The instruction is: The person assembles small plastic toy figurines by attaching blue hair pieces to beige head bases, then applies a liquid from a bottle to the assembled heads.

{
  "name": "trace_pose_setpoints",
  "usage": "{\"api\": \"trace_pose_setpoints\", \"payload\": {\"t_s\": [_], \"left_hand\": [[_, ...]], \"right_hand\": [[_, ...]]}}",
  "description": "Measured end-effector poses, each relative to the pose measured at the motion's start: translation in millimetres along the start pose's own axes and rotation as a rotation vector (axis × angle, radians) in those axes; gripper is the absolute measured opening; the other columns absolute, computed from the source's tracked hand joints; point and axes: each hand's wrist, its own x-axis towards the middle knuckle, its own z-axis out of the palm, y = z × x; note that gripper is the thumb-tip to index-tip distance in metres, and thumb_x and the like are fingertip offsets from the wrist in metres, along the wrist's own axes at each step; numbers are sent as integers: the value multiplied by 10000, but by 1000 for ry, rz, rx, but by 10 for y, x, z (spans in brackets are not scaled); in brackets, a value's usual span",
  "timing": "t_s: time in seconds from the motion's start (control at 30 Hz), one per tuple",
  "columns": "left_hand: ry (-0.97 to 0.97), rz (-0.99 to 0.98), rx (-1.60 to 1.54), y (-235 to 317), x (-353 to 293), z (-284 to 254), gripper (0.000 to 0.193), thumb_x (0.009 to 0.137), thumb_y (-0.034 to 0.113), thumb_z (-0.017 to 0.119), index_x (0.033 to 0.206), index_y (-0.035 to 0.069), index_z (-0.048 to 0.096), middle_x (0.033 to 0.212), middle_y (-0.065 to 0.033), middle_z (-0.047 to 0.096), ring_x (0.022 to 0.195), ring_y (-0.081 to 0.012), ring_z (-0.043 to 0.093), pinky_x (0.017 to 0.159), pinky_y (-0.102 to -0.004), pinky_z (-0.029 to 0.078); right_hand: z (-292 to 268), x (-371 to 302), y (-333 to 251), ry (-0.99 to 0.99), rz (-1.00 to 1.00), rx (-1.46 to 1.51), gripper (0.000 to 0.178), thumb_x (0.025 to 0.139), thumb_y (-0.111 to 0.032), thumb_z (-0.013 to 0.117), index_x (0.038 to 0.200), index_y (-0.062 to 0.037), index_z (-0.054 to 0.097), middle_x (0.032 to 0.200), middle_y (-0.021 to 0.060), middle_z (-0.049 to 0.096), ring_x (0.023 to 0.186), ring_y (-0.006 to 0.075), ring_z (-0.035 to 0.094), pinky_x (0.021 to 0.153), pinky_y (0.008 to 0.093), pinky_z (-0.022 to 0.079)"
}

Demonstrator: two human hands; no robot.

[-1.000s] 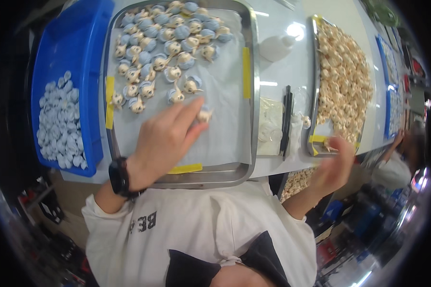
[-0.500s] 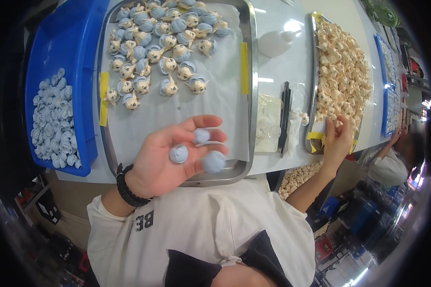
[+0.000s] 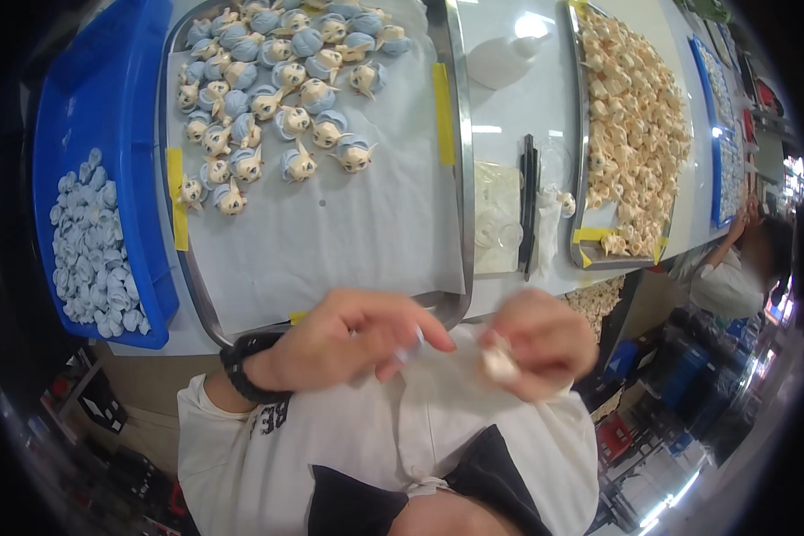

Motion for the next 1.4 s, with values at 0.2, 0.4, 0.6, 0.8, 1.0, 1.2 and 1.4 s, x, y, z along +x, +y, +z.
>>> {"api": "trace_pose_setpoints", "payload": {"t_s": [0.2,0.4,0.6,0.8,1.0,1.2,1.4], "left_hand": [[160,78,145,-12,-5,55,376,881,365,553,1052,31,573,758,-7,543,623,-58,440,555,-213,347],[170,-16,-783,-126,65,4,385,970,400,282,1091,100,490,776,-45,520,775,-172,450,741,-344,381],[239,-200,-819,-116,53,31,376,970,390,287,1080,94,491,753,-67,518,686,-175,473,675,-325,408],[79,-15,-366,-38,-9,41,413,955,361,359,1159,22,475,702,-51,488,568,-107,437,511,-219,348],[148,95,-144,-109,0,24,501,917,273,409,1324,-14,358,751,-42,495,577,-86,425,527,-206,348],[120,-3,-320,-42,18,64,539,894,260,437,1322,-52,339,881,-56,525,623,-83,455,551,-198,350],[170,18,-230,-42,17,46,555,900,277,442,1321,-68,334,961,-58,541,668,-77,472,585,-197,363]], "right_hand": [[131,133,61,5,-48,-320,304,621,22,749,900,12,630,888,166,640,702,229,622,578,287,482],[172,96,49,9,-57,-412,329,630,-5,747,941,-3,639,911,169,634,686,227,605,565,280,468],[41,47,-18,62,2,-398,351,621,28,713,962,-11,639,942,171,625,700,235,589,596,284,456],[-174,9,-56,362,95,-893,334,597,44,690,921,-6,631,937,156,628,801,252,583,706,319,448],[-162,20,48,266,167,-978,301,603,56,675,893,-10,628,903,129,635,805,261,583,722,323,445],[-191,24,38,234,167,-1028,306,600,45,679,896,-22,637,890,110,634,794,261,580,716,330,443],[-167,34,76,212,161,-1060,307,596,29,681,892,-44,643,879,96,626,782,255,564,705,332,437]]}}
